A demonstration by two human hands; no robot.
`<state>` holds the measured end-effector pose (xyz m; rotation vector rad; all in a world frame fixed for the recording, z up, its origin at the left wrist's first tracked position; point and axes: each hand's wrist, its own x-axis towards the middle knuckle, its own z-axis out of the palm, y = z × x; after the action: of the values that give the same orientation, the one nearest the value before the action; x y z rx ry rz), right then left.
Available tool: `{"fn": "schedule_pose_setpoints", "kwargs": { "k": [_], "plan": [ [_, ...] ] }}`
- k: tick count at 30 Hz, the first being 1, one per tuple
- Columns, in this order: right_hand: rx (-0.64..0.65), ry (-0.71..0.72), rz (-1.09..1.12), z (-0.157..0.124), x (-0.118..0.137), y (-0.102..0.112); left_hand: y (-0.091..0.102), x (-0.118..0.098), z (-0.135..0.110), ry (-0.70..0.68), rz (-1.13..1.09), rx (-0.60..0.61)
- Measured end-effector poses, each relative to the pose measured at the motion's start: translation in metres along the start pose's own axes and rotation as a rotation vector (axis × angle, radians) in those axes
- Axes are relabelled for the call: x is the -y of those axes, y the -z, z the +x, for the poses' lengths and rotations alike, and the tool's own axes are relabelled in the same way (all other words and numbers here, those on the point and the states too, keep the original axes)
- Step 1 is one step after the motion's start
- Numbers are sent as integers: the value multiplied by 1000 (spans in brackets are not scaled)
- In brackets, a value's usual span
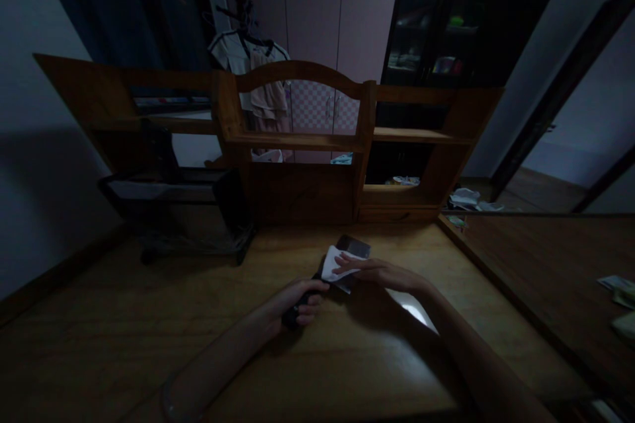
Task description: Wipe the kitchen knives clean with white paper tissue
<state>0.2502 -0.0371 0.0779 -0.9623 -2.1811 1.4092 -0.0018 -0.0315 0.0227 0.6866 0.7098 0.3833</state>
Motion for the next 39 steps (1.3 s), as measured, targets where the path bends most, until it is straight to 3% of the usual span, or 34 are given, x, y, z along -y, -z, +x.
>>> {"fn": "schedule_pose_setpoints", "kwargs": {
  "k": [4, 8, 12, 14, 16, 18, 20, 22, 24, 26, 29, 33, 39],
  "plan": [
    [111, -15, 141, -1, 13, -5, -3, 1, -1, -35, 36, 3],
    [26, -79, 312, -3, 7, -9, -5, 1, -3, -61, 75, -54],
    [-51, -83, 618, 3, -6, -10, -2, 2, -2, -41, 60, -10],
    [-186, -50, 678, 8, -13, -5, 0, 2, -1, -28, 42, 1],
    [-406, 9, 660, 13, -20, 4, 0, 2, -1, -34, 40, -7],
    [-631, 51, 558, 15, -26, 13, 0, 2, -1, -37, 43, -18],
    [-748, 83, 356, 14, -28, 14, 0, 2, -2, -44, 35, -21],
    [-720, 129, 153, 13, -26, 6, 0, 2, -1, -45, 28, -4],
    [-580, 163, 30, 14, -22, -10, 1, 2, 0, -44, 27, 12],
    [-344, 220, -71, 17, -17, -27, 2, 3, 1, -39, 30, 6],
    [-234, 285, -213, 23, -15, -41, 0, 2, 0, -41, 34, -19],
    [-283, 249, -298, 28, -27, -29, -7, 0, -5, -47, 31, -36],
    [-496, 116, -250, 28, -59, -2, -11, -3, -8, -38, 45, -46]
  ]
}}
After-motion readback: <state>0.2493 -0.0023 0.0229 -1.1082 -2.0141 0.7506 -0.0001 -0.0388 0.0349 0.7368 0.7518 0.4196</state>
